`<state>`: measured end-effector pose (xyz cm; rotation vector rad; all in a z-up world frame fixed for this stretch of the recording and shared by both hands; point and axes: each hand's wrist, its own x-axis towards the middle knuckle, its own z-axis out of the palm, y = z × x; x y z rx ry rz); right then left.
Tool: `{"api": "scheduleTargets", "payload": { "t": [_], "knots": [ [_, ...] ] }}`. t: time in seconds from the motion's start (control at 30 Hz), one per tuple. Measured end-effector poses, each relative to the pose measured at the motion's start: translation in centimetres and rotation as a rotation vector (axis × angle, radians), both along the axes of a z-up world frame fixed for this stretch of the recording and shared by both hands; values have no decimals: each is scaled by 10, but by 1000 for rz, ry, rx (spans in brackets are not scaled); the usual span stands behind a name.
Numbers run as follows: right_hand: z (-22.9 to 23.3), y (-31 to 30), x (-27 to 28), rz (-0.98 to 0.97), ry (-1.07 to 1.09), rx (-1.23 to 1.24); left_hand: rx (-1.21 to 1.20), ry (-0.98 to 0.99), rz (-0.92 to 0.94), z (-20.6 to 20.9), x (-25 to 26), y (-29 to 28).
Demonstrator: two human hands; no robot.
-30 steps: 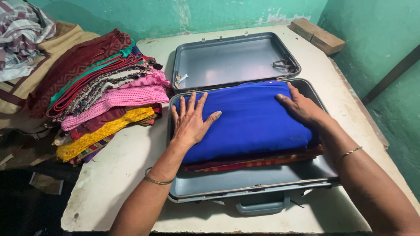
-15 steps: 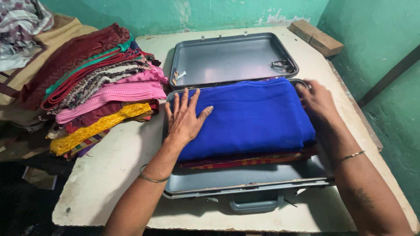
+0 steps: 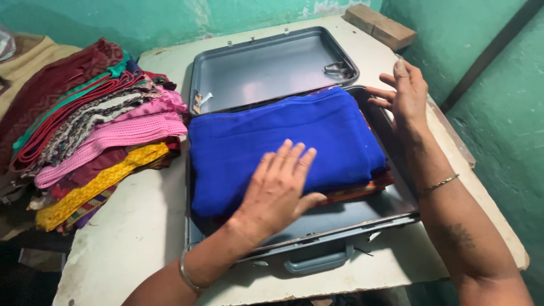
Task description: The person packs clothes into a suitcase by hand, starting with a blue garment which they fold and smooth down before placing a red patterned garment on top and smoothing it as well.
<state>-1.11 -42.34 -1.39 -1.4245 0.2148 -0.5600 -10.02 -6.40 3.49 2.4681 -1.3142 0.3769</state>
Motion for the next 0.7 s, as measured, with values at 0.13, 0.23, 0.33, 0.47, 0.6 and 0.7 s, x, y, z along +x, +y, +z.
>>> {"api": "scheduleTargets", "payload": {
  "t": [0.13,0.23,0.33,0.47,0.6,0.7],
  "knots": [
    [-3,5,0,-14,-9,-33,152,-74,-28,-10,-6,-26],
    [-4,7,3,-22,-12,-43,207,-227,3,-24,-5,-41],
    [-4,5,3,-24,-5,-50,209,-388,62,-38,1,-54],
    [-2,5,1,-23,-19,-38,136,-437,78,-46,9,-69],
    [1,7,-2,-28,-40,-44,88,-459,91,-44,13,-76],
    [5,12,-4,-26,-47,-55,-20,-366,56,-35,17,-74]
  ]
}}
